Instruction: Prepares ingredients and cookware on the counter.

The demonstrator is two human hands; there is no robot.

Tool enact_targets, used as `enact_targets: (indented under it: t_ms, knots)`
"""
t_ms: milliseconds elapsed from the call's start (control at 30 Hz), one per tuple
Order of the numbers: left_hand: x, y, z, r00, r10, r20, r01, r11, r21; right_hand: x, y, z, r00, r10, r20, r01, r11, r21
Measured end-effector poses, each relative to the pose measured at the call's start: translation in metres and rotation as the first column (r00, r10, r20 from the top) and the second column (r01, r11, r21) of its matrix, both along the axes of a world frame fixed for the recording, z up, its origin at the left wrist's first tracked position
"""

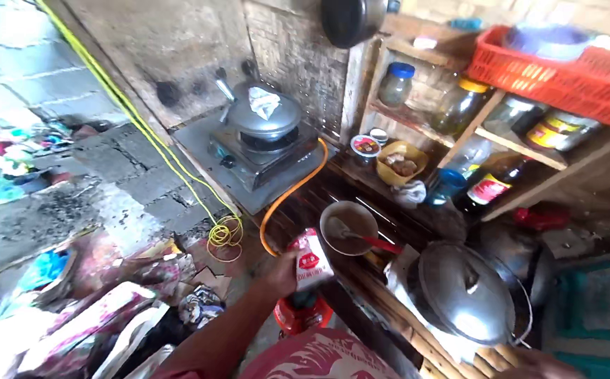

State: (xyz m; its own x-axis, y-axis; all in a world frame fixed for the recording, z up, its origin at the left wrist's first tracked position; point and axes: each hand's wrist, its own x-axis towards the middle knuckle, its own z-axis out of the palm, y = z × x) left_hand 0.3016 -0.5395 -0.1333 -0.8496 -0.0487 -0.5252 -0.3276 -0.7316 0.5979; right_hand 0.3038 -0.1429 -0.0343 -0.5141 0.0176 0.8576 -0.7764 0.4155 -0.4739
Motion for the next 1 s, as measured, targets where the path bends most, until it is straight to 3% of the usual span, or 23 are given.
enact_targets:
  t_ms: [67,100,133,200,267,300,433,533,667,767,833,867,900,933,967,1000]
  knots:
    - [0.026,0.007,0.01,0.993,-0.104,-0.048,0.102,0.994,-0.041,-0.002,-0.042,-0.013,0.934,0.266,0.24,-0.286,0.957,0.054]
    - [0.038,0.014,0.014,0.991,-0.112,-0.072,0.106,0.991,-0.085,-0.004,-0.063,-0.024,0.831,0.37,0.415,-0.423,0.905,0.039]
    - [0.049,0.022,0.018,0.992,-0.093,-0.09,0.08,0.988,-0.134,-0.006,-0.083,-0.037,0.677,0.45,0.583,-0.541,0.841,-0.02]
    - [0.062,0.042,0.023,0.995,0.009,-0.102,-0.03,0.979,-0.2,-0.009,-0.117,-0.058,0.268,0.503,0.822,-0.667,0.713,-0.219]
    - [0.066,0.057,0.025,0.994,0.088,-0.062,-0.101,0.963,-0.248,-0.009,-0.137,-0.081,-0.014,0.511,0.86,-0.69,0.617,-0.378]
    - [0.069,0.064,0.025,0.995,0.09,-0.049,-0.1,0.956,-0.275,-0.007,-0.142,-0.087,-0.088,0.522,0.848,-0.666,0.602,-0.44]
    - [0.077,0.066,0.046,0.989,0.058,-0.138,-0.111,0.906,-0.41,-0.017,-0.154,-0.074,-0.1,0.514,0.852,-0.539,0.691,-0.481]
    - [0.08,0.049,0.059,0.989,-0.09,-0.12,-0.024,0.697,-0.717,-0.03,-0.155,-0.06,-0.057,0.567,0.822,-0.545,0.672,-0.501]
    - [0.081,0.022,0.076,0.961,-0.277,-0.007,0.147,0.533,-0.834,-0.042,-0.152,-0.055,0.021,0.565,0.824,-0.594,0.67,-0.445]
    - [0.078,0.015,0.086,0.966,-0.257,-0.031,0.118,0.547,-0.829,-0.037,-0.152,-0.049,0.004,0.612,0.791,-0.584,0.643,-0.495]
    - [0.073,0.013,0.087,0.985,-0.15,-0.082,0.023,0.592,-0.805,-0.031,-0.153,-0.044,-0.039,0.693,0.72,-0.527,0.598,-0.604]
    - [0.071,0.013,0.083,0.986,-0.095,-0.14,-0.063,0.567,-0.821,-0.029,-0.154,-0.04,-0.061,0.733,0.677,-0.473,0.576,-0.667]
    - [0.071,0.011,0.075,0.971,-0.078,-0.226,-0.162,0.478,-0.863,-0.026,-0.156,-0.036,-0.077,0.768,0.636,-0.415,0.555,-0.721]
    - [0.072,0.007,0.064,0.937,-0.085,-0.339,-0.296,0.325,-0.898,-0.024,-0.159,-0.033,-0.082,0.793,0.603,-0.368,0.538,-0.758]
    - [0.073,0.003,0.053,0.875,-0.136,-0.464,-0.442,0.165,-0.882,-0.022,-0.163,-0.031,-0.073,0.812,0.579,-0.326,0.529,-0.783]
    - [0.078,0.0,0.046,0.801,-0.241,-0.548,-0.548,0.073,-0.834,-0.02,-0.167,-0.029,-0.057,0.82,0.57,-0.284,0.534,-0.796]
